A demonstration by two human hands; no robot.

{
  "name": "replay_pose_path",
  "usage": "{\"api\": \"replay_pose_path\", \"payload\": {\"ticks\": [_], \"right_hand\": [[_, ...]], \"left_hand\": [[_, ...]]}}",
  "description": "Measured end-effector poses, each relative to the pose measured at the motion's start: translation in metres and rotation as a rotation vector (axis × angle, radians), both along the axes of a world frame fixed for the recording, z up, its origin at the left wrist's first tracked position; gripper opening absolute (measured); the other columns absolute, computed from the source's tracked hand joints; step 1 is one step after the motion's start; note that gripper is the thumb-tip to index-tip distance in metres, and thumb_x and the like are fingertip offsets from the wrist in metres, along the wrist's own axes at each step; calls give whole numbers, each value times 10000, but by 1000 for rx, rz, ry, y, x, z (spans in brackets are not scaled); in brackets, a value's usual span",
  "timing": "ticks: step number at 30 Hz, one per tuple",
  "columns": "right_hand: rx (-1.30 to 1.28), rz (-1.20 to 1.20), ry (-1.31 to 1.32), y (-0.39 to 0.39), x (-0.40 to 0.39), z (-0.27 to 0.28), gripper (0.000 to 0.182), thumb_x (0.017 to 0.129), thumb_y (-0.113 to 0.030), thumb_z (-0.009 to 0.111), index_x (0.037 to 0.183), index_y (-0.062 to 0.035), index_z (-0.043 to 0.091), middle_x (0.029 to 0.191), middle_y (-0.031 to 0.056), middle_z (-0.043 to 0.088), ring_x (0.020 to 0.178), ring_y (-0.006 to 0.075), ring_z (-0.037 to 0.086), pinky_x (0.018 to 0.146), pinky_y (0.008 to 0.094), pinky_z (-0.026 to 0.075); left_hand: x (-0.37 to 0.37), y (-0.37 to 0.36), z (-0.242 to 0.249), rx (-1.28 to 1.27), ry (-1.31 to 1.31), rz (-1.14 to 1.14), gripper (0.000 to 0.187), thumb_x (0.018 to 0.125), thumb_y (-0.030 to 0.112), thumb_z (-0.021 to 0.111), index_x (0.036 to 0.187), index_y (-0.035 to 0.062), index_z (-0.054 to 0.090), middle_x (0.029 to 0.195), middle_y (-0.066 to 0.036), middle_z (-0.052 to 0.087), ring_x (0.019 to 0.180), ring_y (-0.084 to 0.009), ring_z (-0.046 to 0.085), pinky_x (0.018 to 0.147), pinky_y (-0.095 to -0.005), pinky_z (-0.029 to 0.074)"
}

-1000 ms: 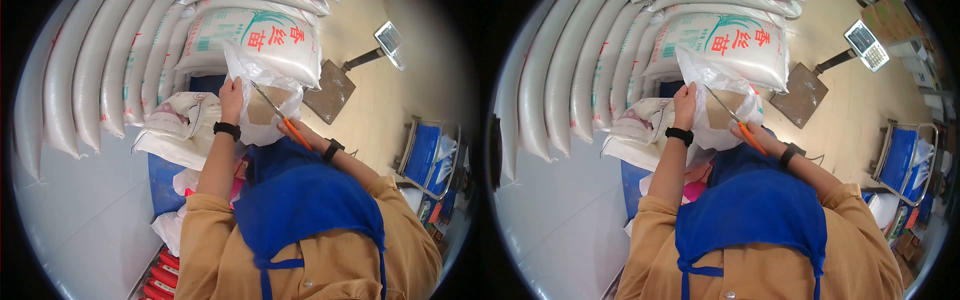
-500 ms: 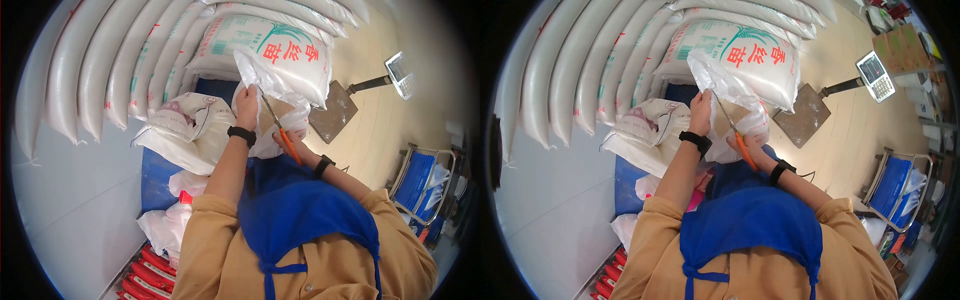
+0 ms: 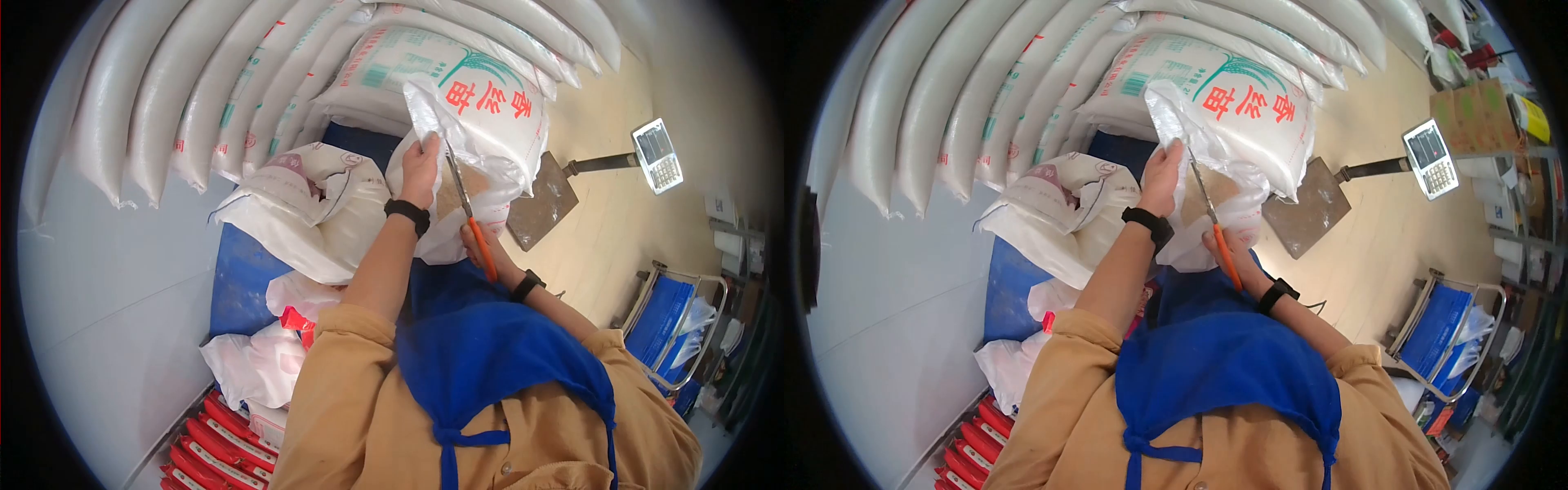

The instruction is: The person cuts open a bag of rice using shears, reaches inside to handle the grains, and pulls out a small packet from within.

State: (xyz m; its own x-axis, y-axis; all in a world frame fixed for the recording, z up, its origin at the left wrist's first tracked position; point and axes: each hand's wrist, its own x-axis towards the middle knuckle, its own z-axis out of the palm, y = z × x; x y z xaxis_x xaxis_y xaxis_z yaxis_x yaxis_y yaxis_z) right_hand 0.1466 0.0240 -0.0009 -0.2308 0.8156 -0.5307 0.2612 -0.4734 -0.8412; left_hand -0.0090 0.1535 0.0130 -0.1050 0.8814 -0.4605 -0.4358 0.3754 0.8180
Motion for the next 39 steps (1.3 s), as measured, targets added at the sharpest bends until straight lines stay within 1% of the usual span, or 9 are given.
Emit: {"api": "replay_pose_path", "payload": {"ticks": [2,7,16,19,23,27,34,37,39], "right_hand": [[9,-13,23,-2,1,-4,443,932,-467,501,893,-26,478,682,0,466,586,90,459,520,241,395],[-142,-97,149,1,-2,9,419,930,-457,513,906,-41,471,668,-6,449,549,75,445,477,229,370],[16,-60,6,18,-7,-5,373,934,-405,534,848,-50,458,651,-14,435,532,76,423,455,239,345],[-68,-47,-9,23,-3,3,350,936,-393,531,872,-57,457,656,-29,425,516,63,407,439,230,337],[-296,-109,241,30,1,19,324,943,-396,515,933,-78,452,686,-40,409,502,48,386,429,207,331],[-322,-96,298,29,7,21,308,951,-397,499,977,-94,446,711,-39,400,504,47,380,432,194,327],[-354,-70,233,33,4,18,323,949,-413,491,983,-96,445,703,-38,402,521,53,389,448,194,330],[-197,-27,102,38,-1,9,264,960,-393,475,870,-148,433,653,-64,364,496,39,359,422,184,273],[-166,-14,57,39,-4,-1,256,963,-385,469,882,-145,428,648,-61,364,505,42,364,429,188,282]], "left_hand": [[-2,6,-27,12,-32,6,270,931,250,536,980,-11,583,841,-26,579,748,-91,493,678,-260,409],[1,16,-27,-56,-49,36,277,918,247,538,977,-21,577,808,-26,575,711,-97,491,644,-263,405],[9,20,-27,-33,-1,116,286,908,243,534,964,-34,581,839,-46,586,736,-103,490,678,-265,404],[6,24,-34,-35,-21,56,288,926,237,519,1045,-20,573,925,-51,612,804,-112,544,729,-266,431],[0,28,-34,-83,-86,37,288,936,226,508,1089,-12,564,956,-56,624,828,-124,578,750,-277,452],[3,33,-28,-105,-184,96,289,916,217,515,1017,-46,576,891,-47,603,778,-113,526,717,-276,423],[4,41,-35,-85,-81,96,286,928,242,512,951,-35,580,840,-46,595,746,-110,505,690,-284,417],[7,39,-36,-52,-14,99,298,933,256,514,906,-34,577,803,-43,581,728,-104,485,676,-280,409],[10,39,-37,-22,9,106,307,935,263,515,887,-35,572,786,-45,573,721,-102,475,671,-276,405]]}}
